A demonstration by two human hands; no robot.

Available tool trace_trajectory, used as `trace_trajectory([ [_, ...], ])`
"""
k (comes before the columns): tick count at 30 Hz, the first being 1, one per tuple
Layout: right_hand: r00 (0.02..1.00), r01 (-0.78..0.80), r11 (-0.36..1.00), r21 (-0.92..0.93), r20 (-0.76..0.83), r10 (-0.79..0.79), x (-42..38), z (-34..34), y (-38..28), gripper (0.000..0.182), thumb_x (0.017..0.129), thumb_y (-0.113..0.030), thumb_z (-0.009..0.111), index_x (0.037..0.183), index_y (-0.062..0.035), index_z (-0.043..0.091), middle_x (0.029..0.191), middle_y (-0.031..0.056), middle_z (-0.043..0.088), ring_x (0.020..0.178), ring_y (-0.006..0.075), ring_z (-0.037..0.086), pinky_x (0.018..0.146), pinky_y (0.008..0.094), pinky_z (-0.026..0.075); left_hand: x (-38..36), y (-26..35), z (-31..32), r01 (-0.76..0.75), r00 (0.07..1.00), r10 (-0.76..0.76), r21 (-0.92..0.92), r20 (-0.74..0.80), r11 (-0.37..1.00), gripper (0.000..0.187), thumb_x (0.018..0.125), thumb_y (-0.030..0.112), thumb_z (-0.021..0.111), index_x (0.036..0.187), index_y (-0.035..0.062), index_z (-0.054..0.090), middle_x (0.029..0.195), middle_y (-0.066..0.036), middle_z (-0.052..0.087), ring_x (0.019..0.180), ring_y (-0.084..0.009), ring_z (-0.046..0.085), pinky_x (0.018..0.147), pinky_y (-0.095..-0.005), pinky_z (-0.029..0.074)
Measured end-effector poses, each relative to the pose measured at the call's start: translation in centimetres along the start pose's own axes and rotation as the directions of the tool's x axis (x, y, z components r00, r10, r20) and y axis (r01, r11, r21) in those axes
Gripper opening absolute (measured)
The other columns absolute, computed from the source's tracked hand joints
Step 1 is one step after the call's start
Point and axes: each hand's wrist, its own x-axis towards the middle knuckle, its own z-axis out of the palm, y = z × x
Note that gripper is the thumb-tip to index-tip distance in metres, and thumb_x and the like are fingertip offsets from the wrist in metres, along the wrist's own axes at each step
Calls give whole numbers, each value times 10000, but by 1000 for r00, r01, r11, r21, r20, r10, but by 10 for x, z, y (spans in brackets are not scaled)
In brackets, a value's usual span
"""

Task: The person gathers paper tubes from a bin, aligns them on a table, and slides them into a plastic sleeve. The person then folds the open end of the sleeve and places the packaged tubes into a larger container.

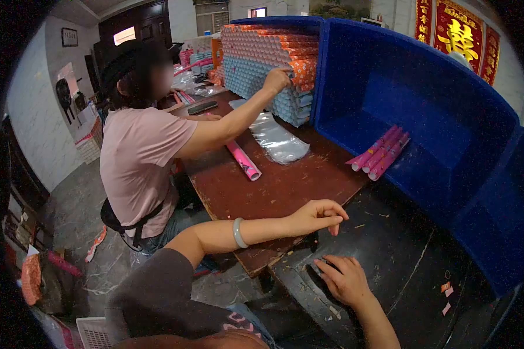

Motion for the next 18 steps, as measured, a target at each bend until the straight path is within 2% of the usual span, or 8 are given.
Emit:
trace_trajectory([
  [9, 1000, -2, 1000, 10, -6, 2, 1, -1, -2, 364, 798, -75, 661, 1159, -113, 640, 1120, 81, 611, 930, 276, 587, 812, 376, 448, -1, 1, 1, -5, 1000, 5, -9, 0, 1000, 210, 987, 167, 539, 1130, 21, 590, 812, -50, 668, 763, -107, 643, 693, -261, 504],
  [12, 1000, -3, 1000, 9, -7, 3, 0, -1, -1, 367, 794, -72, 663, 1158, -113, 640, 1113, 82, 612, 929, 276, 587, 812, 375, 449, 0, 0, 2, -25, 1000, 25, -38, -16, 999, 174, 979, 154, 546, 1089, 24, 583, 789, -43, 651, 727, -103, 640, 658, -242, 503],
  [14, 1000, -4, 1000, 8, -11, 4, 0, 0, -1, 370, 792, -69, 663, 1158, -114, 640, 1110, 82, 613, 930, 277, 588, 815, 375, 450, -1, -1, 0, -2, 1000, 2, -13, 8, 1000, 208, 990, 169, 536, 1131, 25, 587, 824, -44, 661, 771, -107, 643, 701, -260, 503],
  [18, 1000, -8, 1000, 20, -17, 8, 0, 1, -2, 379, 788, -60, 662, 1161, -121, 637, 1105, 81, 612, 934, 278, 588, 826, 378, 451, 0, 0, 0, -9, 1000, 10, -29, 16, 1000, 206, 990, 170, 537, 1128, 26, 587, 820, -42, 661, 770, -104, 642, 699, -256, 501],
])
